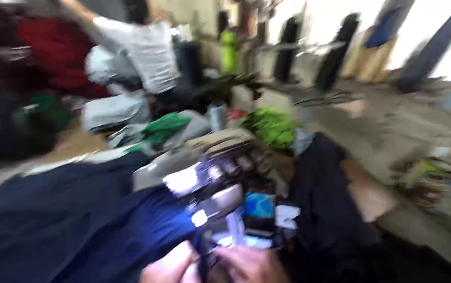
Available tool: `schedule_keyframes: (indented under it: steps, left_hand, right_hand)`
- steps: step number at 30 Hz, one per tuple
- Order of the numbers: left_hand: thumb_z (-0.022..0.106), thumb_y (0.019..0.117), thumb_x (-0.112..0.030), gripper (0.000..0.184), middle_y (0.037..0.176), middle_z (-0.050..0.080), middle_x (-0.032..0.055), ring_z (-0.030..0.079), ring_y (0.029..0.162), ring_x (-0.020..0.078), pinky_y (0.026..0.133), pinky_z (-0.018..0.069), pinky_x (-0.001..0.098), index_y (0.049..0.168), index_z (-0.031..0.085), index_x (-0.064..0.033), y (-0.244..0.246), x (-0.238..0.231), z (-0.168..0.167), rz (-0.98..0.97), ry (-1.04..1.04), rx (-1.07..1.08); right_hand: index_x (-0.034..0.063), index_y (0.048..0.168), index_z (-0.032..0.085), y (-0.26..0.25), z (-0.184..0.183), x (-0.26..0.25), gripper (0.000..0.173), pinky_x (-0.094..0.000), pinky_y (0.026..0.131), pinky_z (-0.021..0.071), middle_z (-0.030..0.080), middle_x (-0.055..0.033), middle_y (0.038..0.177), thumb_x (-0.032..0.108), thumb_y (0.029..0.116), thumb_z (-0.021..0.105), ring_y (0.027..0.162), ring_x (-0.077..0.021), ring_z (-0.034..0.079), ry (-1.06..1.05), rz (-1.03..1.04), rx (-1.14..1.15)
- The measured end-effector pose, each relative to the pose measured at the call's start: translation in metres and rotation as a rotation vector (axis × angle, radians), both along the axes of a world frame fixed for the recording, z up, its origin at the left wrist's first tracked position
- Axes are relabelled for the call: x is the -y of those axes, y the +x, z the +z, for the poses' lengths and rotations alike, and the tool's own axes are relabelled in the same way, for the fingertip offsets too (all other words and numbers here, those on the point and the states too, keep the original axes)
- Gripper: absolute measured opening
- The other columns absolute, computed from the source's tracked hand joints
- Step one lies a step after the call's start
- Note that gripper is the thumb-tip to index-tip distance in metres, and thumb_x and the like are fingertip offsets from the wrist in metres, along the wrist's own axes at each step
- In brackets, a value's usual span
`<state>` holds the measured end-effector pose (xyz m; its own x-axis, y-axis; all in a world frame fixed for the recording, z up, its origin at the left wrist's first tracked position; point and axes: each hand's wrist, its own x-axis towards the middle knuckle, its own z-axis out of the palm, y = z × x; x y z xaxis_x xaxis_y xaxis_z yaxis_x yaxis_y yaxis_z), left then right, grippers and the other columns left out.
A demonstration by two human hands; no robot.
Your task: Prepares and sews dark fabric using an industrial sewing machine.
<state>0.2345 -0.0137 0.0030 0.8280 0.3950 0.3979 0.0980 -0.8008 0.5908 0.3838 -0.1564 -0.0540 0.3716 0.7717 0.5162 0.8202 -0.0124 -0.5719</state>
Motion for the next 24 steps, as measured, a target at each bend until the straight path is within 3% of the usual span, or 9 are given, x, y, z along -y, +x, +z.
schedule_keyframes:
  steps: [2, 5, 8, 13, 17, 24]
  left_hand:
    - [0.048, 0.1007, -0.019, 0.030, 0.073, 0.065, 0.0056, 0.062, 0.065, 0.0120, 0.055, 0.0511, 0.0306, 0.082, 0.067, -0.0055, 0.000, 0.007, -0.011, 0.073, -0.035, 0.057]
    - [0.061, 0.1001, -0.023, 0.021, 0.079, 0.069, -0.0002, 0.065, 0.071, 0.0056, 0.061, 0.0545, 0.0239, 0.090, 0.075, -0.0105, -0.001, 0.019, -0.026, 0.096, -0.053, 0.129]
    - [0.067, 0.0979, -0.022, 0.013, 0.086, 0.070, 0.0005, 0.066, 0.075, 0.0057, 0.063, 0.0558, 0.0225, 0.102, 0.076, -0.0120, -0.001, 0.027, -0.032, 0.066, -0.022, 0.196]
    - [0.062, 0.1002, -0.018, 0.023, 0.094, 0.071, 0.0023, 0.066, 0.077, 0.0087, 0.060, 0.0542, 0.0248, 0.119, 0.075, -0.0162, 0.007, 0.037, -0.031, 0.022, 0.045, 0.179]
    - [0.064, 0.0989, -0.016, 0.024, 0.096, 0.071, 0.0029, 0.068, 0.080, 0.0100, 0.062, 0.0549, 0.0252, 0.120, 0.076, -0.0181, 0.007, 0.043, -0.034, -0.020, 0.071, 0.161]
    - [0.066, 0.0985, -0.017, 0.025, 0.104, 0.072, 0.0032, 0.068, 0.082, 0.0086, 0.064, 0.0557, 0.0244, 0.121, 0.076, -0.0217, 0.000, 0.045, -0.038, -0.058, 0.029, 0.157]
  right_hand:
    - [0.0148, 0.113, 0.078, 0.005, 0.004, 0.001, 0.022, -0.0349, 0.064, 0.0617, 0.077, -0.0028, 0.091, 0.015, 0.0975, 0.063, 0.076, -0.0142, 0.073, -0.024, 0.046, -0.030]
    - [0.0143, 0.114, 0.077, 0.007, 0.001, 0.001, 0.023, -0.0318, 0.066, 0.0612, 0.076, -0.0029, 0.094, 0.019, 0.1018, 0.058, 0.079, -0.0123, 0.073, -0.033, 0.096, -0.050]
    - [0.0157, 0.114, 0.077, 0.007, -0.001, 0.000, 0.024, -0.0291, 0.062, 0.0588, 0.075, -0.0021, 0.092, 0.022, 0.1038, 0.056, 0.076, -0.0105, 0.071, -0.019, 0.106, -0.028]
    - [0.0150, 0.111, 0.076, 0.005, -0.003, 0.001, 0.025, -0.0313, 0.058, 0.0569, 0.073, -0.0017, 0.086, 0.025, 0.1025, 0.054, 0.071, -0.0118, 0.069, -0.022, 0.086, 0.005]
    - [0.0174, 0.117, 0.077, 0.006, -0.002, 0.003, 0.030, -0.0308, 0.060, 0.0580, 0.074, -0.0019, 0.089, 0.028, 0.1020, 0.053, 0.072, -0.0112, 0.070, -0.019, 0.085, -0.004]
    - [0.0195, 0.118, 0.077, 0.006, -0.004, 0.002, 0.030, -0.0300, 0.059, 0.0568, 0.073, -0.0016, 0.086, 0.026, 0.1007, 0.054, 0.071, -0.0111, 0.069, -0.007, 0.093, 0.006]
